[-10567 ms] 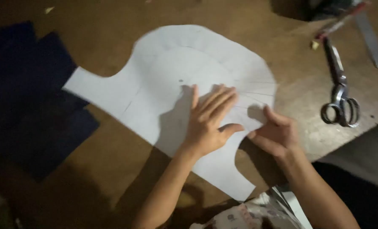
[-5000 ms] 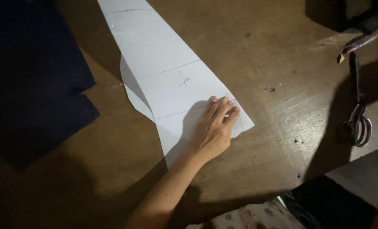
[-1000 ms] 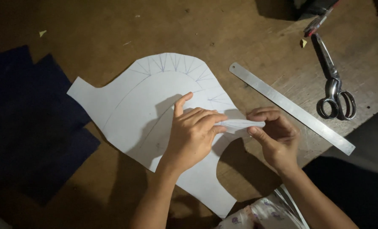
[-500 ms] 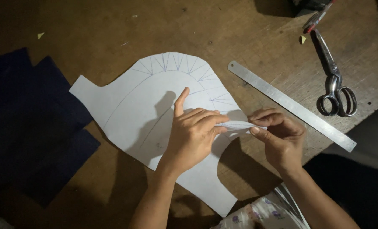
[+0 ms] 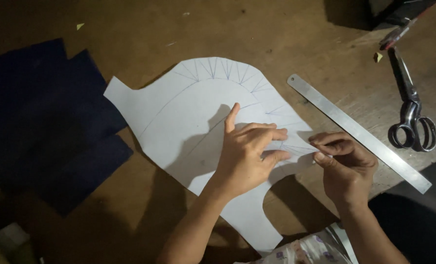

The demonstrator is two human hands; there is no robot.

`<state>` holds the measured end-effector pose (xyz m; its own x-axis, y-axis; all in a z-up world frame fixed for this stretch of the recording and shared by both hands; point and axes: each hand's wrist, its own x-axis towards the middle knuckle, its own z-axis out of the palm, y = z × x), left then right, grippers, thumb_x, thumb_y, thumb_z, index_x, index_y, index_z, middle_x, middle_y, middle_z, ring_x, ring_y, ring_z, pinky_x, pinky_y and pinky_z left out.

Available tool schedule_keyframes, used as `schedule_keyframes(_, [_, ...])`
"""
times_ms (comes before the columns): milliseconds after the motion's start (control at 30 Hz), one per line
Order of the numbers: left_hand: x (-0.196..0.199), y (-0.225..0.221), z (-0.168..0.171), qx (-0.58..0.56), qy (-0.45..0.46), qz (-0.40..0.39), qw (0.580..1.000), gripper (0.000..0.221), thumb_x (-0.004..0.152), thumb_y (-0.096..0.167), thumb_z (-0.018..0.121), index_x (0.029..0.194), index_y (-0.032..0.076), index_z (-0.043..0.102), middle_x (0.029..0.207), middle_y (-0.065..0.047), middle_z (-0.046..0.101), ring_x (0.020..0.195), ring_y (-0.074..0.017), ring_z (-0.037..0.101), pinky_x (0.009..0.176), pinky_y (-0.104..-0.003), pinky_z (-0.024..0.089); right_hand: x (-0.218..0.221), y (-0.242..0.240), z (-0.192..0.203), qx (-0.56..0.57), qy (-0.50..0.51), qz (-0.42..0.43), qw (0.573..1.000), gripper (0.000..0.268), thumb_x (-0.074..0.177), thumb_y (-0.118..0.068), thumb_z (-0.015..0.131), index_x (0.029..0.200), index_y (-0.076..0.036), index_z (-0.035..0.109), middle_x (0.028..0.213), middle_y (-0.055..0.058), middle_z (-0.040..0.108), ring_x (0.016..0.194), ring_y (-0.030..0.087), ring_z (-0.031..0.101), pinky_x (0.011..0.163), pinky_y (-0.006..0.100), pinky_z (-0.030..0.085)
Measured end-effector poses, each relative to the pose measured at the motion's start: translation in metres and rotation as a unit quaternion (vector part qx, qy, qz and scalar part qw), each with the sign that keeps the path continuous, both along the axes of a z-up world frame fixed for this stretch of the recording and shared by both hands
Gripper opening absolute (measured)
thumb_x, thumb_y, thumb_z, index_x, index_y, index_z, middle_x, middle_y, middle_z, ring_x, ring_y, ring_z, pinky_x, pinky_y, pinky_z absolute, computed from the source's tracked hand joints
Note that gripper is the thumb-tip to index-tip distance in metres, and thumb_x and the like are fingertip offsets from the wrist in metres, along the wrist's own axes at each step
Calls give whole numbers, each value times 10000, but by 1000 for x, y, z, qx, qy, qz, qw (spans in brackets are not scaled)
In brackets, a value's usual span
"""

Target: Folding and creasing a paper pattern to create pleats along a curved edge

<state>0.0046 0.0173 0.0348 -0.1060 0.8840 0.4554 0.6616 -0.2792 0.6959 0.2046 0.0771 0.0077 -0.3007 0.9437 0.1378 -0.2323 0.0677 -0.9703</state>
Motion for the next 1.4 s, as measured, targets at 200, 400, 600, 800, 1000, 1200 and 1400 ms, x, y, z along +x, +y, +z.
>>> schedule_keyframes(200, [2, -1, -5, 19, -12, 5, 1000, 247, 798, 103, 902, 884, 79, 671, 947, -11, 790, 930, -234, 784, 1266, -620, 153, 0, 0, -5, 3, 17, 16, 1000, 171, 810, 8, 775, 938, -89, 718, 1036, 112, 702, 1046, 257, 710, 1042, 380, 588])
schedule_keyframes(400, [2, 0, -3, 20, -2, 14, 1000, 196, 813, 78, 886, 841, 71, 692, 893, 20, 775, 820, -202, 755, 1257, -616, 161, 1, 1, -5, 2, 19, 24, 1000, 172, 806, -10, 783, 929, -108, 715, 1048, 101, 706, 1052, 248, 705, 1089, 402, 563])
schedule_keyframes(600, [1, 2, 1, 3, 10, 16, 1000, 160, 834, 84, 859, 790, 97, 706, 735, 68, 711, 663, -162, 673, 1258, -559, 173, 2, 3, -6, 2, 12, 25, 1000, 167, 808, 5, 769, 921, -101, 708, 1043, 109, 705, 1075, 261, 704, 1070, 396, 581])
schedule_keyframes(800, [-5, 4, 13, 4, 53, 17, 998, 171, 861, 59, 828, 763, 110, 697, 564, 44, 602, 563, -189, 620, 1208, -527, 278, -3, 2, -11, -26, 20, 23, 999, 157, 821, 25, 756, 902, -81, 672, 1053, 137, 716, 1025, 240, 712, 959, 359, 617])
schedule_keyframes(1000, [-12, 5, 23, -18, 94, 9, 995, 137, 853, 7, 794, 794, 113, 730, 595, 42, 632, 549, -190, 594, 1151, -489, 343, -7, 2, -24, -63, 46, 22, 997, 190, 847, 70, 737, 937, -79, 661, 1023, 142, 704, 968, 222, 694, 878, 331, 597])
schedule_keyframes(1200, [-18, 7, 6, -3, 72, -1, 997, 161, 806, 169, 857, 811, 83, 722, 645, -34, 699, 605, -192, 686, 1132, -500, 351, -14, 3, -42, -32, 32, -27, 999, 198, 759, 145, 778, 834, 77, 608, 858, 257, 661, 841, 302, 674, 672, 338, 495])
schedule_keyframes(1400, [-13, 20, 94, -202, 259, -47, 943, 78, 868, 118, 729, 794, 98, 711, 596, -80, 694, 604, -284, 703, 877, -461, 422, -42, -17, -15, -142, 49, -10, 989, 187, 801, 98, 762, 869, 93, 588, 722, 224, 623, 613, 293, 652, 500, 377, 545])
